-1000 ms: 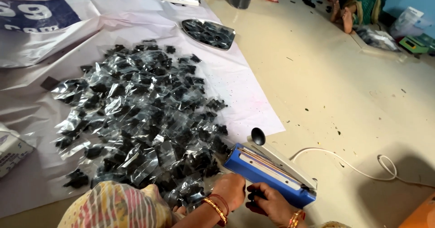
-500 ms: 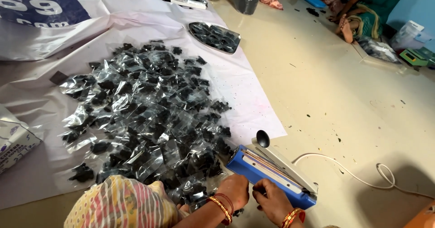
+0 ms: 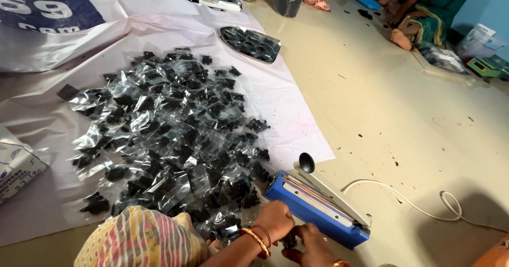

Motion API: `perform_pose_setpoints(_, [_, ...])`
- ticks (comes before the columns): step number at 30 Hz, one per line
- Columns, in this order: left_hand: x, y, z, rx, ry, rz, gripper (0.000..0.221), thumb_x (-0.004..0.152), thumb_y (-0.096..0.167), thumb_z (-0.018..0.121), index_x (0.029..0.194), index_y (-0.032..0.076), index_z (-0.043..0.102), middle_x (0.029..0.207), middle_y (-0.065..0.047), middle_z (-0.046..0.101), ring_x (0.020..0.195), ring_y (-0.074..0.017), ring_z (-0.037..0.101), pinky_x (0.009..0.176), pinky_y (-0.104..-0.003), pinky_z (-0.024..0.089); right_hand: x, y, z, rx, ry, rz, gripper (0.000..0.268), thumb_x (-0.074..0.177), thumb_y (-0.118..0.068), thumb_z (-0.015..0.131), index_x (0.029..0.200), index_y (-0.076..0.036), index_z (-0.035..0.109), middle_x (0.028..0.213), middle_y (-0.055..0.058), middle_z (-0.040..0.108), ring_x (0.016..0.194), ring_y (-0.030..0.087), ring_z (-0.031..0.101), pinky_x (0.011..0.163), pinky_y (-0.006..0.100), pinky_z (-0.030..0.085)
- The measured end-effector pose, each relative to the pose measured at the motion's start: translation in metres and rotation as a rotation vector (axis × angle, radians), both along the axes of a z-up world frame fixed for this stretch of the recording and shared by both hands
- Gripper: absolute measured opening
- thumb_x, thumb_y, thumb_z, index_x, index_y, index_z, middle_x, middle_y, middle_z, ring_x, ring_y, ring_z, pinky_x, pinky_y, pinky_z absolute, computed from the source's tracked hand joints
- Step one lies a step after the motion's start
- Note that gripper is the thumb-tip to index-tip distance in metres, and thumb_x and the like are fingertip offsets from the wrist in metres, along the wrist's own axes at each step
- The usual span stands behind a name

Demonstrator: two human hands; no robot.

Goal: Sealing small plastic bags containing components using a heat sealer.

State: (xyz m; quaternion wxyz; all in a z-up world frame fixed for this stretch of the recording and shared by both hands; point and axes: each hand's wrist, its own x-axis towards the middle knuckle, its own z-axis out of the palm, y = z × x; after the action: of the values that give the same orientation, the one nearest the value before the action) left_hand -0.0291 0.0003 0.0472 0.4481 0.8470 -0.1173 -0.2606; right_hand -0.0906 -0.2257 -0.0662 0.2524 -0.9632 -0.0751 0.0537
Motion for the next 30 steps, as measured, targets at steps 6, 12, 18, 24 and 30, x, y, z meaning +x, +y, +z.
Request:
perform_pose_setpoints(6, [0.020, 0.000, -0.034, -0.266, 0.294, 0.147, 0.045, 0.087, 0.049, 0.074, 0.090, 0.004, 0.079, 0.076, -0.012, 0.072, 0.062, -0.0213, 0.065, 0.054, -0.037, 0.050, 0.008, 0.008, 0.043, 0.101, 0.126, -0.204, 0.015, 0.085, -0.016, 0.075, 0.100, -0.014, 0.079, 0.099, 0.004, 0.071, 0.090, 0.021, 0.073, 0.081, 0.033, 0.058])
perform_pose_setpoints(12, [0.026, 0.004, -0.053, -0.477, 0.444, -0.183, 0.051, 0.090, 0.046, 0.081, 0.125, 0.010, 0.067, 0.100, 0.004, 0.075, 0.084, -0.0128, 0.071, 0.071, -0.036, 0.059, 0.022, -0.014, 0.061, 0.390, 0.158, -0.235, 0.014, 0.085, -0.012, 0.075, 0.098, -0.010, 0.075, 0.096, 0.003, 0.069, 0.082, 0.015, 0.074, 0.072, 0.031, 0.061])
perform_pose_setpoints(18, [0.024, -0.001, -0.058, -0.734, 0.689, -0.145, 0.034, 0.090, 0.020, 0.081, 0.117, 0.001, 0.071, 0.093, -0.008, 0.078, 0.077, -0.0188, 0.077, 0.067, -0.035, 0.064, 0.032, -0.030, 0.060, 0.276, 0.174, -0.204, 0.018, 0.080, -0.013, 0.083, 0.095, -0.009, 0.075, 0.096, 0.003, 0.067, 0.087, 0.016, 0.074, 0.078, 0.030, 0.061])
perform_pose_setpoints(24, [0.026, -0.003, -0.069, -0.763, 0.689, -0.068, 0.030, 0.087, 0.012, 0.087, 0.111, -0.001, 0.075, 0.090, -0.006, 0.076, 0.070, -0.0156, 0.072, 0.060, -0.028, 0.059, 0.043, -0.025, 0.079, 0.228, 0.120, 0.005, 0.019, 0.078, -0.014, 0.083, 0.098, -0.013, 0.080, 0.099, 0.002, 0.063, 0.104, 0.015, 0.064, 0.093, 0.033, 0.052])
perform_pose_setpoints(30, [0.031, -0.010, -0.079, -0.851, 0.664, -0.056, 0.032, 0.082, 0.010, 0.086, 0.109, -0.002, 0.076, 0.087, -0.005, 0.076, 0.072, -0.0125, 0.071, 0.065, -0.026, 0.059, 0.052, -0.028, 0.069, 0.362, 0.281, 0.090, 0.023, 0.086, -0.016, 0.083, 0.108, -0.013, 0.079, 0.108, 0.003, 0.055, 0.110, 0.015, 0.056, 0.099, 0.032, 0.043])
